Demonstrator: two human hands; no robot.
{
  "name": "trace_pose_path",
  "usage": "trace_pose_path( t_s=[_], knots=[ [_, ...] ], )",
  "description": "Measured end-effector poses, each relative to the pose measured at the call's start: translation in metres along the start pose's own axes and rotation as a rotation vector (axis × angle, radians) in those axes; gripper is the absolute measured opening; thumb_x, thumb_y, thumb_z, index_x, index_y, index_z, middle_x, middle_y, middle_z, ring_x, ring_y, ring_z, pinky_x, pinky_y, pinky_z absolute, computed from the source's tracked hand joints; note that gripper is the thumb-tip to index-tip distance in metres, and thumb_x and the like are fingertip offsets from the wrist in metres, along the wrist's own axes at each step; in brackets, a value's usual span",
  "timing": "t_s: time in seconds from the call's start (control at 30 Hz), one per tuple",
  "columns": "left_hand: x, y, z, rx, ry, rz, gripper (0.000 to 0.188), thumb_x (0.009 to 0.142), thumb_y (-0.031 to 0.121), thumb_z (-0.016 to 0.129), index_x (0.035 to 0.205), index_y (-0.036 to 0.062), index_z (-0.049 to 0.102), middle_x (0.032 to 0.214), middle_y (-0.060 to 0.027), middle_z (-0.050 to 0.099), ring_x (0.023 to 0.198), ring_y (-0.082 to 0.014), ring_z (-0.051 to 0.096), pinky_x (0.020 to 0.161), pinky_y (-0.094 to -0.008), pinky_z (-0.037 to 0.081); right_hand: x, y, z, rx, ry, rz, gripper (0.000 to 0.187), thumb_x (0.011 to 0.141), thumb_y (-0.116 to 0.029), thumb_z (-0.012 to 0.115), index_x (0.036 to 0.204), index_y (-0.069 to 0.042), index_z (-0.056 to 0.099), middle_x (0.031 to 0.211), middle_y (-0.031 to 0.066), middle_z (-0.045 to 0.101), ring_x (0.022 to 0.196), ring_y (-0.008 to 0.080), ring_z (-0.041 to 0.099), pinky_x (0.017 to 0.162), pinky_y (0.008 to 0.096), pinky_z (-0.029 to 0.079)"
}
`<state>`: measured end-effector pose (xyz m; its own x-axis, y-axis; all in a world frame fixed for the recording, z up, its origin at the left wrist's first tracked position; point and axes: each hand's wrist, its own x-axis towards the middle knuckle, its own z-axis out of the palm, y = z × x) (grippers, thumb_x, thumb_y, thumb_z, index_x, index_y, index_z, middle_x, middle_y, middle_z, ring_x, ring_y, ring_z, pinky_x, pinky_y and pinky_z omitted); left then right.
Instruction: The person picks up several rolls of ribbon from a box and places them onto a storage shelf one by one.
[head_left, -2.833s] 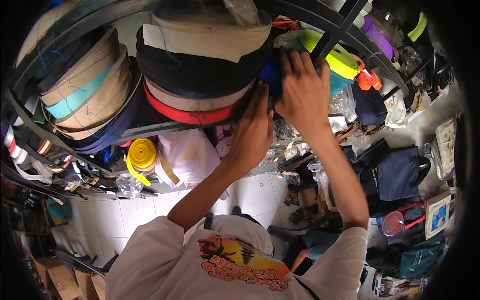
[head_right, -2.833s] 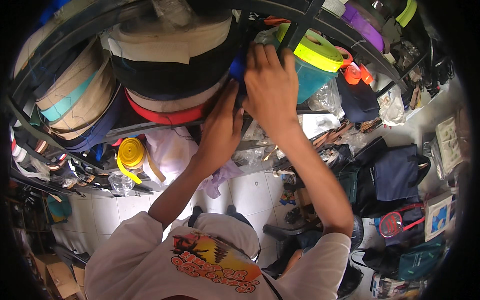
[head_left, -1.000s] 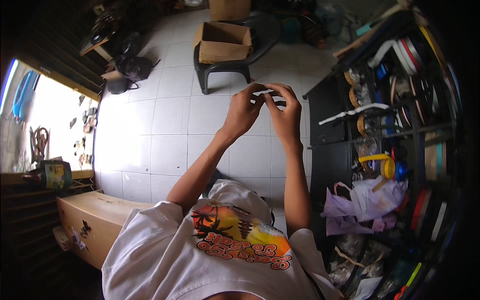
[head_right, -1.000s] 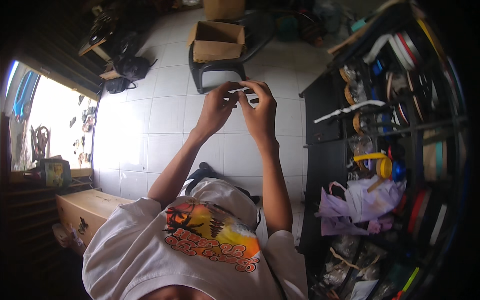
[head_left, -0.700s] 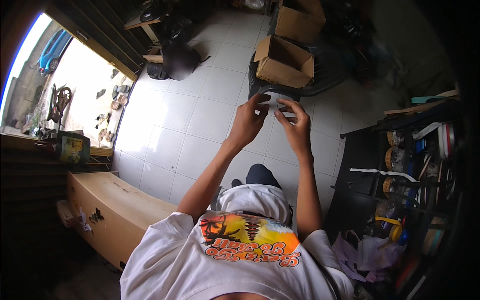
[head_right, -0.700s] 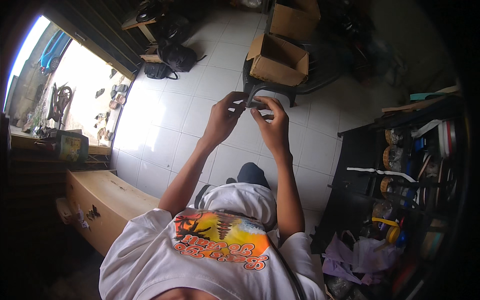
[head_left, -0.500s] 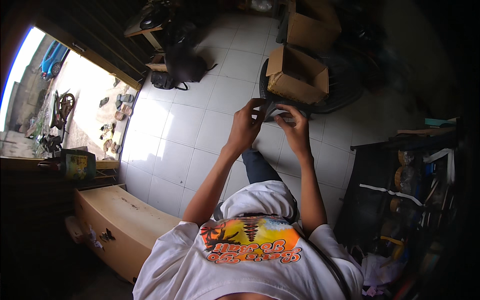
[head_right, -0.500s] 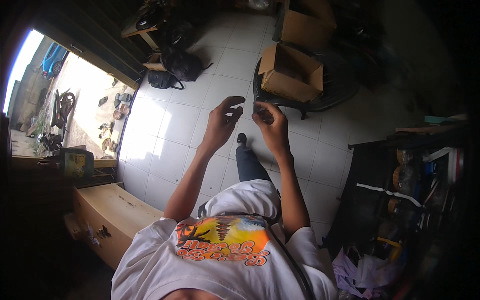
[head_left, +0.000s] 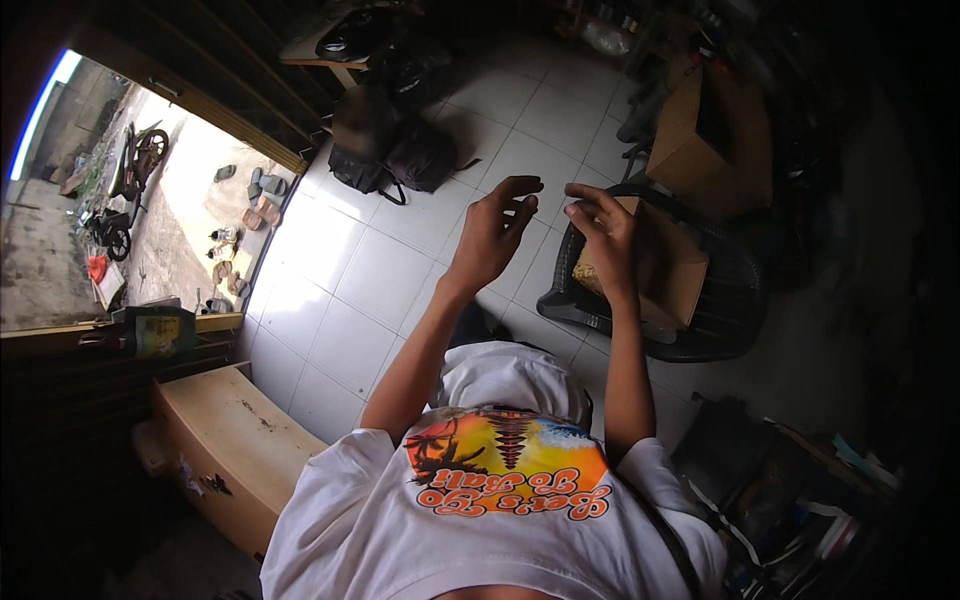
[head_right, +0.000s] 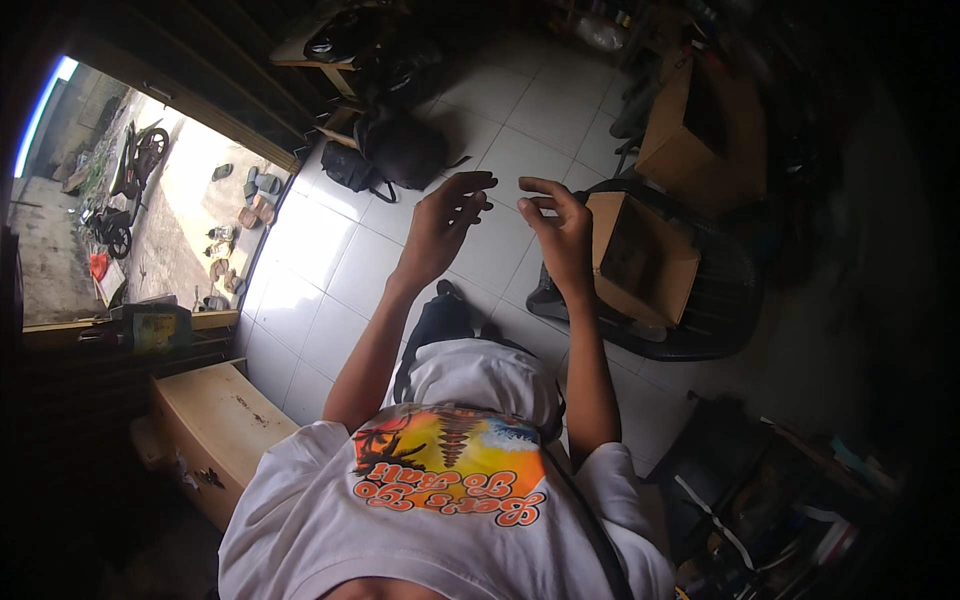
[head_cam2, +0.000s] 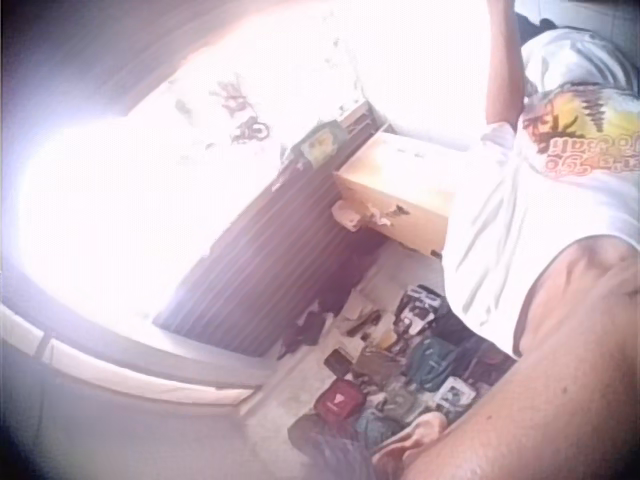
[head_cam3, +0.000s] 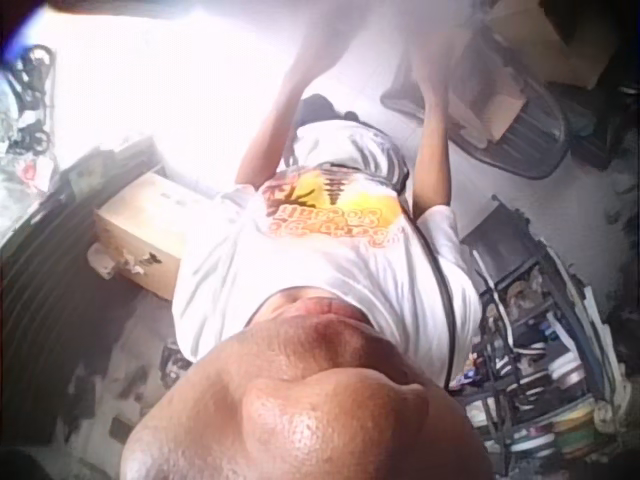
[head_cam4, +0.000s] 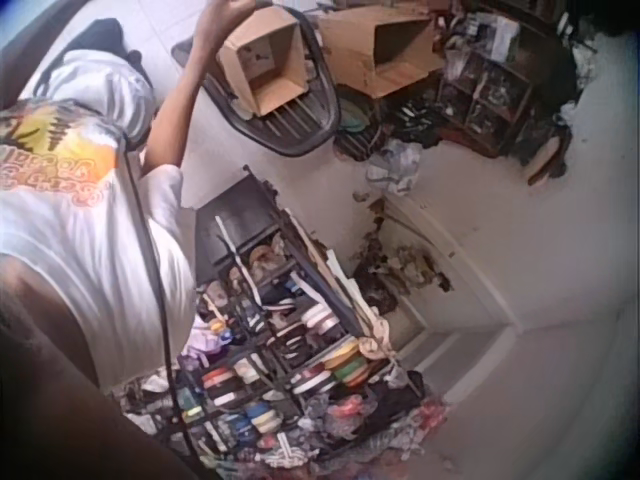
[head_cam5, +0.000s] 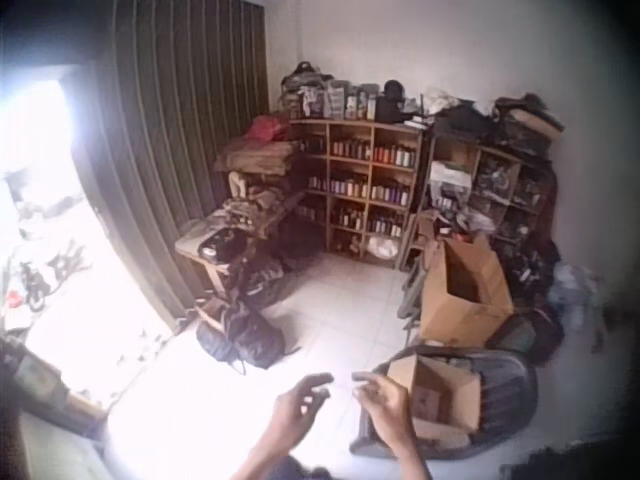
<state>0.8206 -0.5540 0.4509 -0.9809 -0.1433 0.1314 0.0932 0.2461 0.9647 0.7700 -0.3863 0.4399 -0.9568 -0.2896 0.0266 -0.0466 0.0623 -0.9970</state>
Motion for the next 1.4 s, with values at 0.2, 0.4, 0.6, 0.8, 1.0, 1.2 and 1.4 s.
trace_pose_path(
  t_s=[0.2, 0.4, 0.6, 0.8, 1.0, 1.2, 1.4],
  knots=[
    [0.155, -0.053, -0.023, -0.261, -0.052, -0.04, 0.037, 0.1, 0.02, 0.045, 0.119, -0.011, 0.053, 0.112, -0.0215, 0.063, 0.093, -0.0259, 0.067, 0.082, -0.0335, 0.053, 0.147, 0.013, 0.008, 0.045, -0.012, -0.029, 0.036, 0.093, -0.021, 0.055, 0.119, 0.004, 0.058, 0.116, 0.0147, 0.063, 0.102, 0.0186, 0.061, 0.088, 0.0296, 0.047],
    [0.324, -0.05, -0.034, -0.832, -0.355, -0.293, 0.066, 0.1, 0.042, 0.032, 0.125, -0.0169, 0.044, 0.121, -0.0288, 0.057, 0.107, -0.0364, 0.061, 0.099, -0.0408, 0.045, 0.268, -0.01, -0.019, 0.906, 0.057, 0.119, 0.067, 0.1, -0.043, 0.028, 0.133, 0.014, 0.036, 0.135, 0.0308, 0.043, 0.128, 0.0373, 0.043, 0.111, 0.0447, 0.032],
    [0.464, -0.062, 0.024, -0.822, -0.637, -0.357, 0.071, 0.099, 0.049, 0.03, 0.124, -0.0151, 0.046, 0.121, -0.0297, 0.056, 0.11, -0.038, 0.059, 0.1, -0.0433, 0.043, 0.35, -0.003, -0.067, 0.85, 0.34, 0.035, 0.061, 0.1, -0.038, 0.033, 0.132, 0.014, 0.038, 0.133, 0.03, 0.046, 0.127, 0.0365, 0.045, 0.11, 0.0445, 0.035],
    [0.575, -0.074, 0.129, -0.56, -0.865, -0.391, 0.065, 0.098, 0.047, 0.035, 0.125, -0.0094, 0.05, 0.127, -0.0238, 0.055, 0.116, -0.0348, 0.055, 0.1, -0.0452, 0.042, 0.416, 0.044, -0.14, 0.47, 0.723, 0.043, 0.047, 0.094, -0.024, 0.049, 0.129, 0.007, 0.046, 0.128, 0.0205, 0.053, 0.118, 0.0292, 0.055, 0.1, 0.0383, 0.045],
    [0.673, -0.082, 0.232, -0.332, -1.018, -0.313, 0.056, 0.097, 0.04, 0.043, 0.126, -0.0068, 0.051, 0.128, -0.0204, 0.055, 0.116, -0.0322, 0.055, 0.099, -0.0436, 0.044, 0.47, 0.082, -0.231, 0.347, 0.994, 0.161, 0.047, 0.09, -0.024, 0.057, 0.127, 0.003, 0.052, 0.124, 0.0158, 0.056, 0.112, 0.0243, 0.058, 0.094, 0.0371, 0.047],
    [0.737, -0.09, 0.334, -0.249, -1.196, -0.307, 0.052, 0.094, 0.036, 0.046, 0.124, -0.0062, 0.052, 0.124, -0.0196, 0.058, 0.113, -0.0299, 0.058, 0.097, -0.0402, 0.045, 0.505, 0.14, -0.3, 0.449, 1.155, 0.267, 0.042, 0.088, -0.02, 0.06, 0.124, 0.0, 0.057, 0.123, 0.0158, 0.057, 0.109, 0.0241, 0.059, 0.091, 0.0362, 0.047],
    [0.769, -0.117, 0.461, -0.206, -1.401, -0.388, 0.046, 0.093, 0.034, 0.051, 0.121, -0.0026, 0.056, 0.121, -0.0148, 0.061, 0.107, -0.0264, 0.061, 0.093, -0.0382, 0.047, 0.51, 0.195, -0.342, 0.335, 1.381, 0.519, 0.037, 0.089, -0.017, 0.06, 0.121, 0.001, 0.06, 0.114, 0.0125, 0.063, 0.103, 0.0192, 0.06, 0.087, 0.0321, 0.049]
  ],
)
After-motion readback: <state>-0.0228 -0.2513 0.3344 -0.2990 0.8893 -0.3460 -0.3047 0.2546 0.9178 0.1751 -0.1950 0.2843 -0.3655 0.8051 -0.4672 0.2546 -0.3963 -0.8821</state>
